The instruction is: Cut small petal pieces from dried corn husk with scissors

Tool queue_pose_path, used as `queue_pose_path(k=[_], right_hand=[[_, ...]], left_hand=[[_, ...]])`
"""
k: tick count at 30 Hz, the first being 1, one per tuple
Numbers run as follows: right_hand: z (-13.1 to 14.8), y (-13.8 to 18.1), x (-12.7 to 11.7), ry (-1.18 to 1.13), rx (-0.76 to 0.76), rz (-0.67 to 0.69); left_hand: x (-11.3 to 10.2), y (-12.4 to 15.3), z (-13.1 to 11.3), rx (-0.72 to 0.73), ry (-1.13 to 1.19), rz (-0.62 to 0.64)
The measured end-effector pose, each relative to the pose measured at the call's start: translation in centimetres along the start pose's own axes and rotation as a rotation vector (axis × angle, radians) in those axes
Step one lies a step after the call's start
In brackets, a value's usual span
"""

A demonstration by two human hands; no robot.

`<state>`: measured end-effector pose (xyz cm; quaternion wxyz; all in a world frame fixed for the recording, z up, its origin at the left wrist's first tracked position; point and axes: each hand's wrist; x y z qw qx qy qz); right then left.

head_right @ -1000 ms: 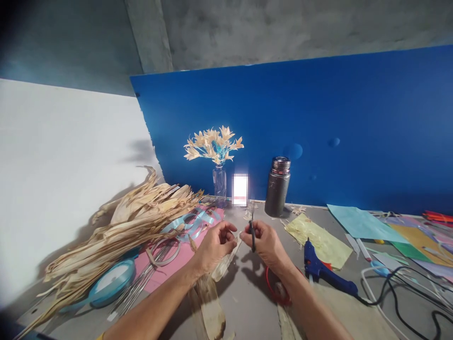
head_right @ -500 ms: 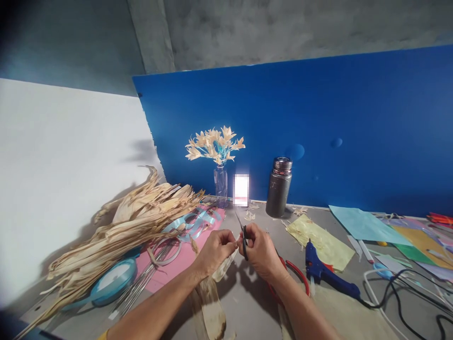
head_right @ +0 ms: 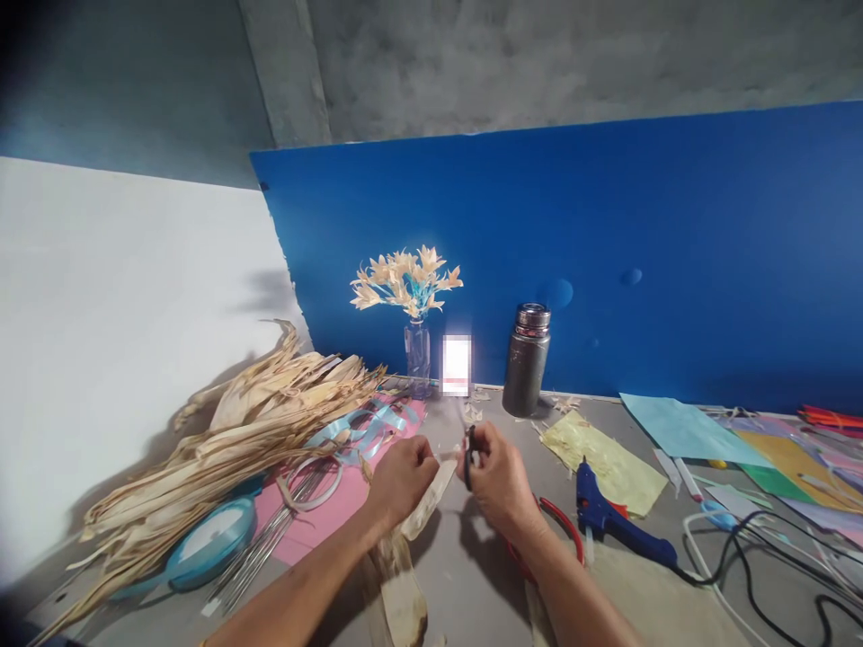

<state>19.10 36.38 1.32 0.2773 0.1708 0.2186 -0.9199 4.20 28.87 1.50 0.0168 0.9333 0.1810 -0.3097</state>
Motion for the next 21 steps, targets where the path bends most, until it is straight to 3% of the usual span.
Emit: queue_pose_path(k=[4, 8, 13, 21], right_hand=[[0.0, -0.1, -0.4, -0.053, 0.044, -0.008], [0.0, 0.2, 0.2, 0.013, 0.007, 0.090], [-0.2, 0.4, 1.0, 0.023, 0.000, 0.130], [-0.3, 0.2, 0.8, -0.029, 0.018, 0.030]], left_hand=[[-1.4, -0.2, -0.1, 0.061, 0.129, 0.051], [-0.6, 0.5, -0.6, 0.196, 0.206, 0.141], [0.5, 1.1, -0.7, 0.186, -0.051, 0.128], [-1.2, 0.5, -0.6, 0.083, -0.353, -0.004]])
Point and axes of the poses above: each hand's wrist, its own y-axis away from the middle knuckle, its own x-axis out of the palm, z = x × y, and after that the axes turned 12 degrees about z, right-handed
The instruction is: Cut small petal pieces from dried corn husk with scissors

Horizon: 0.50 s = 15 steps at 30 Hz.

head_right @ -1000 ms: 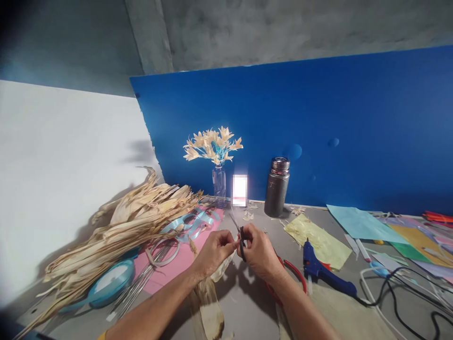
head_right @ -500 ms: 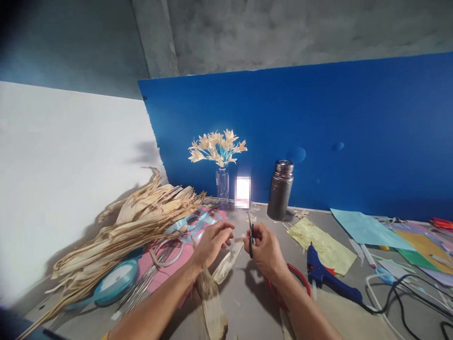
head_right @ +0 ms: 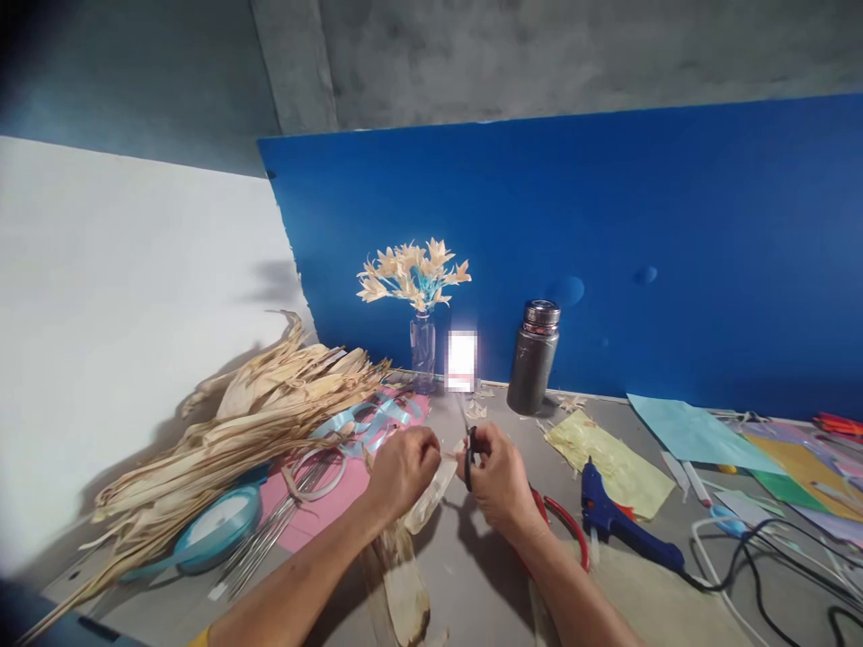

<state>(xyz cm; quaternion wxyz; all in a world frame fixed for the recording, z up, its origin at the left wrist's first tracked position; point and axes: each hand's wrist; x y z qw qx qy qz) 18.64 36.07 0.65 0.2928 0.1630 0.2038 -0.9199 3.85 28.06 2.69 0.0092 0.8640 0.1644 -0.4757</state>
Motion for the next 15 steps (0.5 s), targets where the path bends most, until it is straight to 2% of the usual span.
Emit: queue_pose_path(k=[2, 5, 7, 11, 15], right_hand=[[-0.3, -0.1, -0.4, -0.060, 0.024, -0.013], [-0.7, -0.3, -0.8, -0.101, 0.037, 0.007], [-0.8, -0.2, -0.7, -0.092, 0.032, 0.042], [-0.3, 0.0, 0.0, -0.088, -0.002, 0.061], [0.1, 0.0, 0.0, -0.074, 0.013, -0.005]], left_hand=[[-0.3, -0.5, 0.8, -0.004, 0.145, -0.007], [-0.4, -0.7, 1.0, 0.078, 0.554, 0.115], [0.1, -0.4, 0.5, 0.138, 0.660, 0.165], [1.2, 0.3, -1.0, 0.097, 0.530, 0.134], [0.9, -0.1, -0.4, -0.029, 0.375, 0.046]])
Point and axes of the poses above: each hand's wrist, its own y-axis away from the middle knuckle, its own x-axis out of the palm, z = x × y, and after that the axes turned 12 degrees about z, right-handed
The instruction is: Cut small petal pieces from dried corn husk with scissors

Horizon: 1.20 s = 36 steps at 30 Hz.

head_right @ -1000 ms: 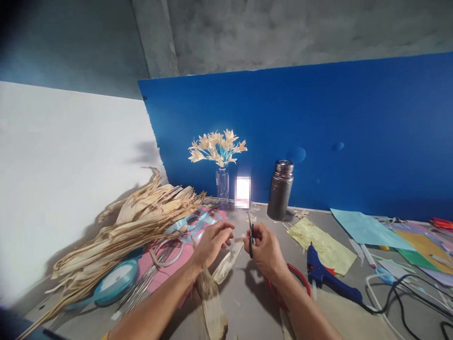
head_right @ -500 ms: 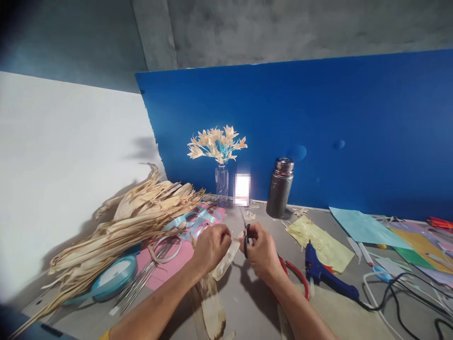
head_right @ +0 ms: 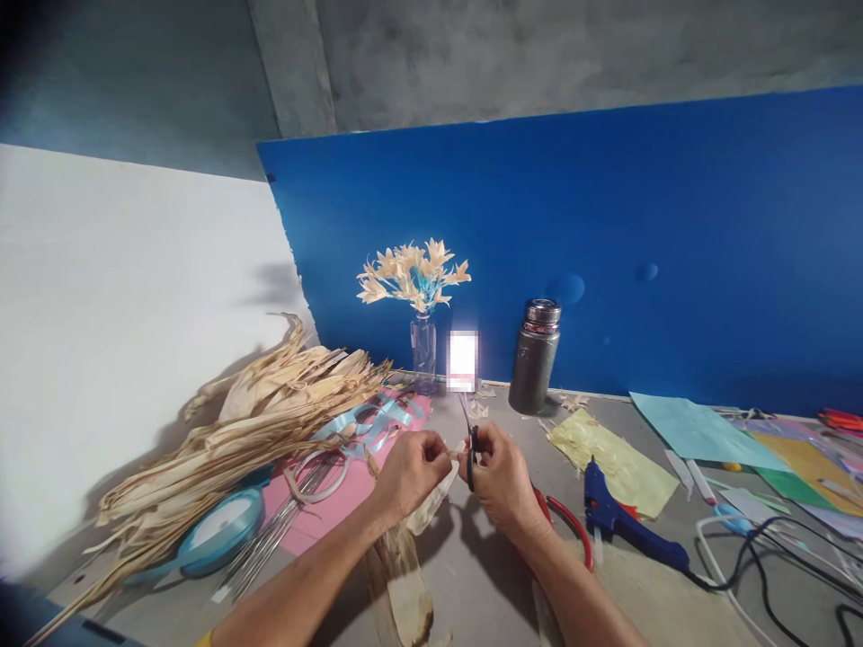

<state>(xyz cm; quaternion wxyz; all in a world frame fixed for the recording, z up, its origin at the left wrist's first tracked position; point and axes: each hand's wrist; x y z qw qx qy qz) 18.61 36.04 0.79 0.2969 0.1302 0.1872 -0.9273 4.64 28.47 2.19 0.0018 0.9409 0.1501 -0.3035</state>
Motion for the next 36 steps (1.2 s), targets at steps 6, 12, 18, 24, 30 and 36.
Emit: queue_pose_path(k=[6, 12, 18, 24, 30, 36], right_hand=[[-0.1, -0.3, -0.6, -0.086, 0.052, -0.064], [-0.2, 0.0, 0.1, -0.061, 0.044, 0.058], [-0.1, -0.3, -0.7, -0.118, 0.072, 0.004], [-0.4, -0.2, -0.6, -0.057, 0.047, 0.085], [-0.7, -0.5, -1.3, -0.126, 0.078, 0.049], [0.3, 0.1, -0.9, -0.164, 0.049, 0.189]], left_hand=[[-1.9, -0.9, 0.9, 0.012, 0.185, 0.027], [0.1, 0.1, 0.0, 0.136, 0.166, 0.120], [-1.7, -0.4, 0.6, 0.133, 0.051, -0.018], [-1.6, -0.2, -0.1, 0.169, 0.247, 0.161], [-1.5, -0.2, -0.1, 0.074, 0.301, 0.110], [-1.5, -0.2, 0.1, 0.100, 0.269, 0.131]])
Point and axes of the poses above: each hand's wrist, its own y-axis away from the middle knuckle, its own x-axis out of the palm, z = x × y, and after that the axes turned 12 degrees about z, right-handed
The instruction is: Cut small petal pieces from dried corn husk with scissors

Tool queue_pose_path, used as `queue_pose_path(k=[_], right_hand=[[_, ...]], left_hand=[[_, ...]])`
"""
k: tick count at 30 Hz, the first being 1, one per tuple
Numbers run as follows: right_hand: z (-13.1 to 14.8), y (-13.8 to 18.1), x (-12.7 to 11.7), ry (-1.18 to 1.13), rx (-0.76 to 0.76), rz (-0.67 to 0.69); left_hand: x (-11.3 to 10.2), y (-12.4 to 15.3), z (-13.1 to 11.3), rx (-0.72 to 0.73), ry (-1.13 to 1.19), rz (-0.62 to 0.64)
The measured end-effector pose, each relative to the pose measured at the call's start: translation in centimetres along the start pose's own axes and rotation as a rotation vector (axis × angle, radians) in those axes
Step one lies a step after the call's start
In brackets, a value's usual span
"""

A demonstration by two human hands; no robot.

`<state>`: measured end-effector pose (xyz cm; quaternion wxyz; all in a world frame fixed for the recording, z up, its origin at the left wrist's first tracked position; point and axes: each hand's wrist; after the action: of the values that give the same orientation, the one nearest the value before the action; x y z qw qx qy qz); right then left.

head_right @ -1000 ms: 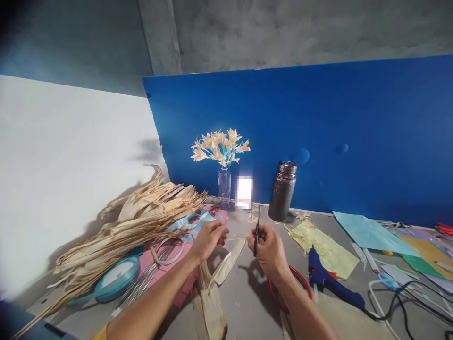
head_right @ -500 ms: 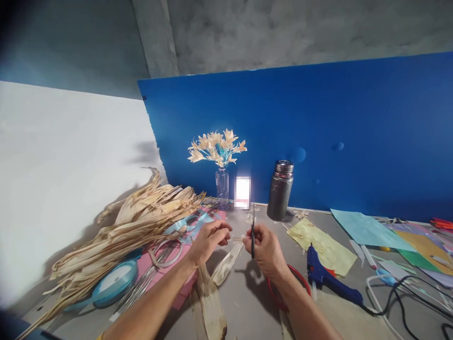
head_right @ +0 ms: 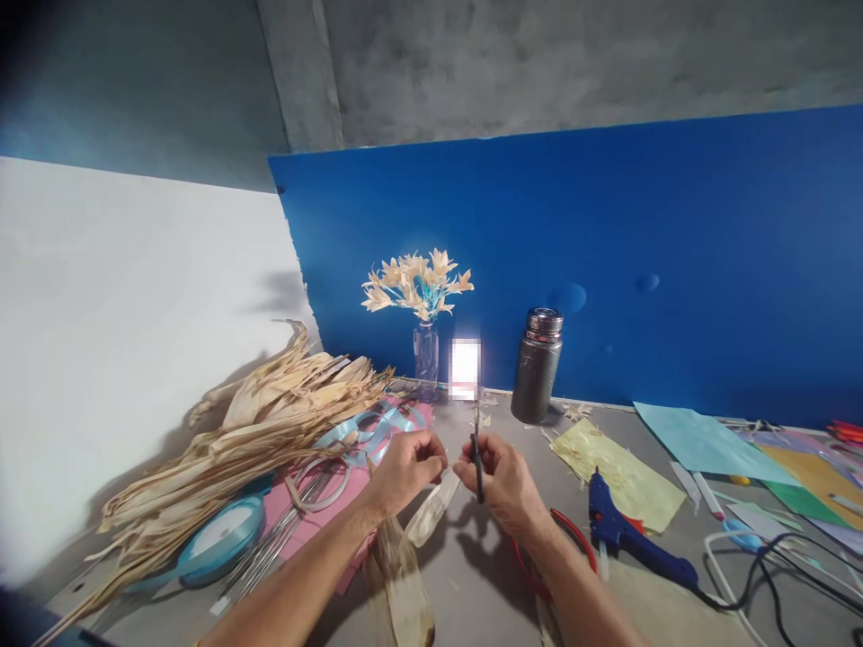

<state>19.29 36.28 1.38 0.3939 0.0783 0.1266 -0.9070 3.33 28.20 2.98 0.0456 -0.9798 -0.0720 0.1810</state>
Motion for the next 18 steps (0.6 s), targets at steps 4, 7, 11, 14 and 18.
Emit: queue_pose_path(k=[4, 7, 11, 14, 18], right_hand=[[-0.1, 0.0, 0.4, 0.051, 0.006, -0.121], [0.1, 0.0, 0.6, 0.004, -0.007, -0.151], [0.4, 0.1, 0.9, -0.073, 0.001, -0.116], [0.1, 0.2, 0.7, -0.089, 0.021, -0.137], [-0.4, 0.4, 0.8, -0.007, 0.035, 0.048]], left_hand=[[0.7, 0.2, -0.2, -0.003, 0.206, 0.023], [1.5, 0.3, -0.2, 0.003, 0.382, 0.029], [2.2, 0.3, 0.0, 0.013, 0.444, 0.008], [1.9, 0.2, -0.2, -0.001, 0.484, -0.040], [1.2, 0.0, -0.5, 0.038, 0.612, -0.197]])
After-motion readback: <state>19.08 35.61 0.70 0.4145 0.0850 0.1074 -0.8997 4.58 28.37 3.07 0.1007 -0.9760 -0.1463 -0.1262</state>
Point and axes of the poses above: each hand's wrist, its own y-axis away from the middle knuckle, its own x-axis out of the palm, z = x × y, and after that the axes turned 12 degrees about z, right-handed
